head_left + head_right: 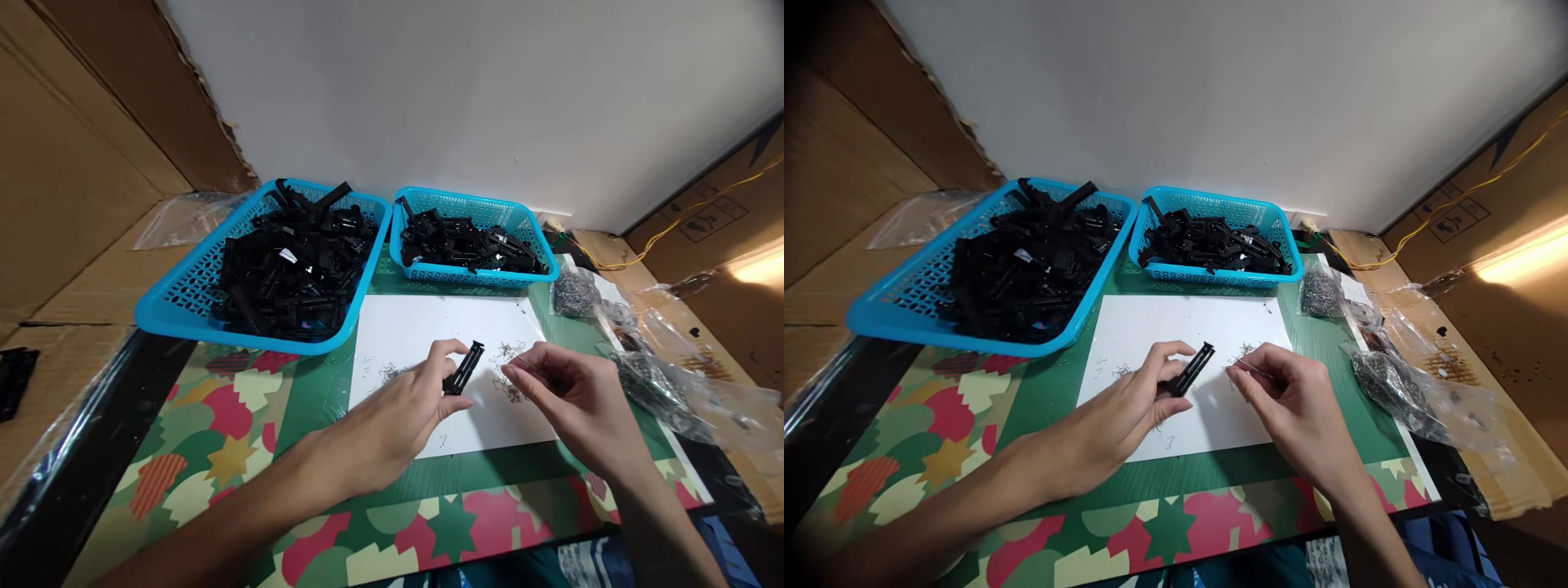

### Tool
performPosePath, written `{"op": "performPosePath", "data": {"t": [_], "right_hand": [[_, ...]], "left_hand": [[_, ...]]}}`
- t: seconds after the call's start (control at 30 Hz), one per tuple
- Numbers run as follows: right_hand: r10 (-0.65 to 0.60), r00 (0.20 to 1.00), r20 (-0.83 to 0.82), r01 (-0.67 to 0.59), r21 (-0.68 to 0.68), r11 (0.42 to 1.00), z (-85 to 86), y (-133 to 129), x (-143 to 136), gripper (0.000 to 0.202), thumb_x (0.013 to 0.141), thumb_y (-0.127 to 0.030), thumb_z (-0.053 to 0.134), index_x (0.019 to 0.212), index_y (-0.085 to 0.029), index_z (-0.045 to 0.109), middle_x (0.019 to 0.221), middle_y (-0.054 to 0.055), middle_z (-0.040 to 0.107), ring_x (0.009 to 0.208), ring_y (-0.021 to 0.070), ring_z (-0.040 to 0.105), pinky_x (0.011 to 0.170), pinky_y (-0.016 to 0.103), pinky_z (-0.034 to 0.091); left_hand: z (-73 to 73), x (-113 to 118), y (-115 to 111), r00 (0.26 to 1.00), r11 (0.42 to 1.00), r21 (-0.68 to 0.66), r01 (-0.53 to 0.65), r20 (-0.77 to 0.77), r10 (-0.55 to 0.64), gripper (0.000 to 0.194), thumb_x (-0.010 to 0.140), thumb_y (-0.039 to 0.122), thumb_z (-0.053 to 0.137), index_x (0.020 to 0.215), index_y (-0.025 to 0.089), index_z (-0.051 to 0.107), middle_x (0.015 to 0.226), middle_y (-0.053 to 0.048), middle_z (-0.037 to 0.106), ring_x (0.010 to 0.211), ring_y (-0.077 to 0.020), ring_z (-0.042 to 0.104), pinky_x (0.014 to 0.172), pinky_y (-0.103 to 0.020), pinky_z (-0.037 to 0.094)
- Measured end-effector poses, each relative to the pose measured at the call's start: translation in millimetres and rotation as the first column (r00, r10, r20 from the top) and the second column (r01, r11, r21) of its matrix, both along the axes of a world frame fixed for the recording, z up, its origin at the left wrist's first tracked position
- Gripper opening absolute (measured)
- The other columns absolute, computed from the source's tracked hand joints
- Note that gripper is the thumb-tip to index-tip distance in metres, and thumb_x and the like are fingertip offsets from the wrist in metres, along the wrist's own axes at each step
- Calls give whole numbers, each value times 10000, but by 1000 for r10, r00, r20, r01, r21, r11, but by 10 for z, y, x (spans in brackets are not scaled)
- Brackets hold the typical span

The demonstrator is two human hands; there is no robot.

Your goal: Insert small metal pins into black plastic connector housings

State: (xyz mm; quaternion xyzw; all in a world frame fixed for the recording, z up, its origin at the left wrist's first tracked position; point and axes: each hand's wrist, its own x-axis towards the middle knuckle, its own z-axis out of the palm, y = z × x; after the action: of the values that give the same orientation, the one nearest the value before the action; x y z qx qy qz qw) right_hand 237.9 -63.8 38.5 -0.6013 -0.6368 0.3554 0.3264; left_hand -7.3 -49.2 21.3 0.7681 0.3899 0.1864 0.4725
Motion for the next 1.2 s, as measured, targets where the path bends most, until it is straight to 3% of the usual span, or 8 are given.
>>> {"op": "performPosePath", "data": {"t": [0.13,0.3,0.5,0.8,1.2], "right_hand": [[133,985,114,-119,-119,986,-9,139,40,369,979,-492,661,795,-176,715,659,29,644,605,156,531,527,277,370],[233,942,241,-195,-170,966,-35,388,-63,339,961,-426,659,727,-182,667,607,3,589,562,133,453,508,280,313],[314,909,273,-259,-220,941,-65,551,-170,349,971,-415,622,712,-182,644,614,-6,560,561,125,415,497,273,289],[257,940,226,-207,-223,953,-101,577,-250,299,905,-408,695,723,-171,686,572,-40,461,562,113,354,498,259,250],[227,934,276,-175,-198,964,-92,595,-303,297,881,-363,691,659,-167,677,566,-29,490,558,111,358,497,262,254]], "left_hand": [[-93,23,62,997,990,111,-83,4,83,228,1102,323,520,1299,225,579,1171,-76,700,948,-213,702,792,-328,514],[-84,16,120,995,946,310,-95,36,88,99,1033,244,662,1073,190,735,972,-41,729,979,-225,630,836,-337,474],[-141,-18,110,996,955,284,-89,33,83,113,1020,229,683,1057,188,781,824,-38,684,878,-222,618,758,-327,467],[-193,-40,102,994,953,281,-110,11,112,151,1028,247,664,1111,216,785,830,-37,670,807,-216,634,765,-329,490],[-204,-42,108,993,960,252,-122,38,116,181,1004,153,656,1100,196,803,821,-45,674,798,-216,646,800,-333,536]]}}
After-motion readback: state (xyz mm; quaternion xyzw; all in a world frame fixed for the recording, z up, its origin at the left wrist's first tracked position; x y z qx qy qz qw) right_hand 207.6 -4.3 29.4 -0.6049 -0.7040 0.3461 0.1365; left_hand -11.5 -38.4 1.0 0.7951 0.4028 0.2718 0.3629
